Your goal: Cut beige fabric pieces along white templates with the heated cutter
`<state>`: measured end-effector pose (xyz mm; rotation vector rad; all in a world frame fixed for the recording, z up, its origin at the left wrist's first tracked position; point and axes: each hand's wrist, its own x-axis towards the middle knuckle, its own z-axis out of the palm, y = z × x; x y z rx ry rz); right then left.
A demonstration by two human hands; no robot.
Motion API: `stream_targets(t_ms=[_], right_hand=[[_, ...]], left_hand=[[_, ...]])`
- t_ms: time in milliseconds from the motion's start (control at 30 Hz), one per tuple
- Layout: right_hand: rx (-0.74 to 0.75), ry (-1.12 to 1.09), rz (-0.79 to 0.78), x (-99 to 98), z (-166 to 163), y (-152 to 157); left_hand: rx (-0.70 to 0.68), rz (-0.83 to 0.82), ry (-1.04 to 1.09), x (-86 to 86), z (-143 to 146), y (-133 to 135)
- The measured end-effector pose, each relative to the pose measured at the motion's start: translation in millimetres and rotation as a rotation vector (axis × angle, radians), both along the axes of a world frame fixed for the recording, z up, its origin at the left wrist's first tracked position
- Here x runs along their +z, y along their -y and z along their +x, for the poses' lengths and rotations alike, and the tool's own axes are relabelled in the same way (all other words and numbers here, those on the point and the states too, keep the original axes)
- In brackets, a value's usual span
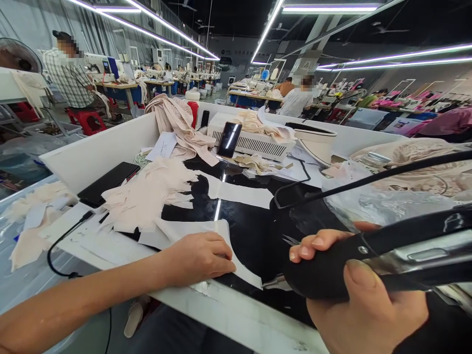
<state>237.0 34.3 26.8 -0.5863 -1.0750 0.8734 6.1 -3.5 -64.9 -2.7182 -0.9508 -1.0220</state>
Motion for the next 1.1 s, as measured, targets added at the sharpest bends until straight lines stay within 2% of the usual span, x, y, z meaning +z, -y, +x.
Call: stream_targets(t_ms=[200,433,700,1100], right_hand=[[-0.032,-0.052,-0.012,6.5,-11,-8],[0.000,-0.055,0.010,3.4,-25,-10],[-0.019,-0.011,0.016,-1.1,-24,-11],[-0.054,-0.037,-0.027,2.6,-20,-8]], left_hand=[[0.012,0.020,-0.016,-4.1,3,-1],[-0.001,0.033,-0.008,-4.4,9,-1],[-0.011,0.025,0.000,2.4,13,0],[0.000,-0.013,-0.037,-1.3,7,-1]])
